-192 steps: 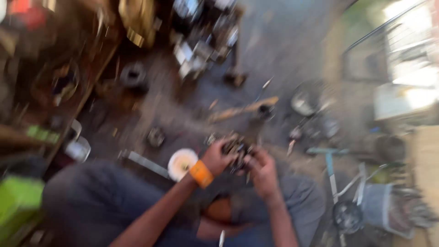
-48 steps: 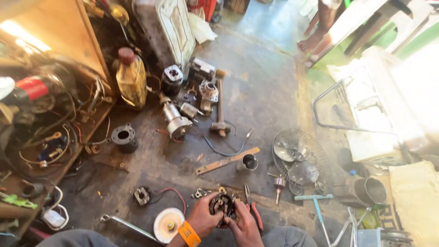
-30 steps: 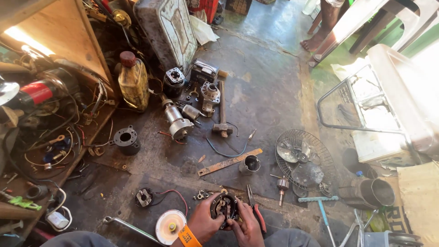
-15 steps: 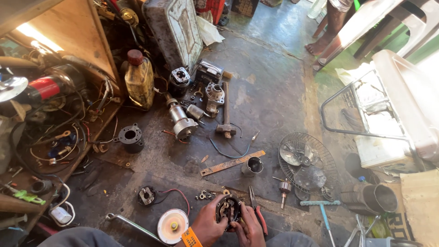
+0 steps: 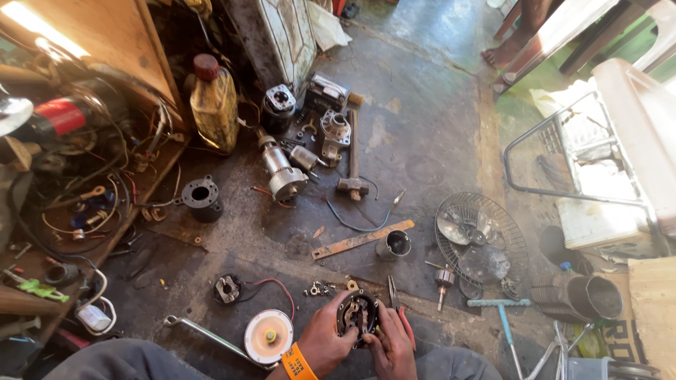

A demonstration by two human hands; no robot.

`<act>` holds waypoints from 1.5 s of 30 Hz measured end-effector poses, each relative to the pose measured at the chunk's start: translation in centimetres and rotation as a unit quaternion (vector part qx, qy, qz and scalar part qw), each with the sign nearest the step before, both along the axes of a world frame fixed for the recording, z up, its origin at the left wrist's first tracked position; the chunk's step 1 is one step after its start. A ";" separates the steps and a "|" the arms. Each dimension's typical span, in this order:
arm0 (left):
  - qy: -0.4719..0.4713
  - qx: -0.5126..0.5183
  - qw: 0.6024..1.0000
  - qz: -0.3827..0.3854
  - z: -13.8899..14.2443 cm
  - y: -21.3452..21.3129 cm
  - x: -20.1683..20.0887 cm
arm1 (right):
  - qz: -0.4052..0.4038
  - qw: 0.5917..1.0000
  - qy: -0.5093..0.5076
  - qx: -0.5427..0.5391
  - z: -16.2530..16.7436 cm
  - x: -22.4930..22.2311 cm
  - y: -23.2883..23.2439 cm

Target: The person sits on the workshop floor and works on a motorcycle stator/flywheel cover assembly in their lap. They unscrew fasteners with a screwdriver, use pliers to remove parts, handle small screws and brackets, and reposition the housing while working on it by hand.

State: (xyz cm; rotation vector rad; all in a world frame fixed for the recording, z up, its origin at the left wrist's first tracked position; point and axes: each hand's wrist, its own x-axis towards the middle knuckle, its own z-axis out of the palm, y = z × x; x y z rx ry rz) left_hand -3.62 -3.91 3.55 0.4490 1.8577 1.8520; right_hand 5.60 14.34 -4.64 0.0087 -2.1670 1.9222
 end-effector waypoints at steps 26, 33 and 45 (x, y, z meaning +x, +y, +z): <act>0.072 0.036 0.997 0.007 6.7 -1.3 1.6 | -0.076 0.990 0.005 0.122 8.3 1.1 -2.8; 0.062 0.057 0.996 0.006 6.9 -1.5 2.0 | -0.072 0.992 -0.003 0.106 8.3 1.4 -2.8; 0.028 0.059 0.998 -0.006 8.0 -1.6 1.8 | -0.069 0.994 0.007 0.086 8.4 1.7 -2.9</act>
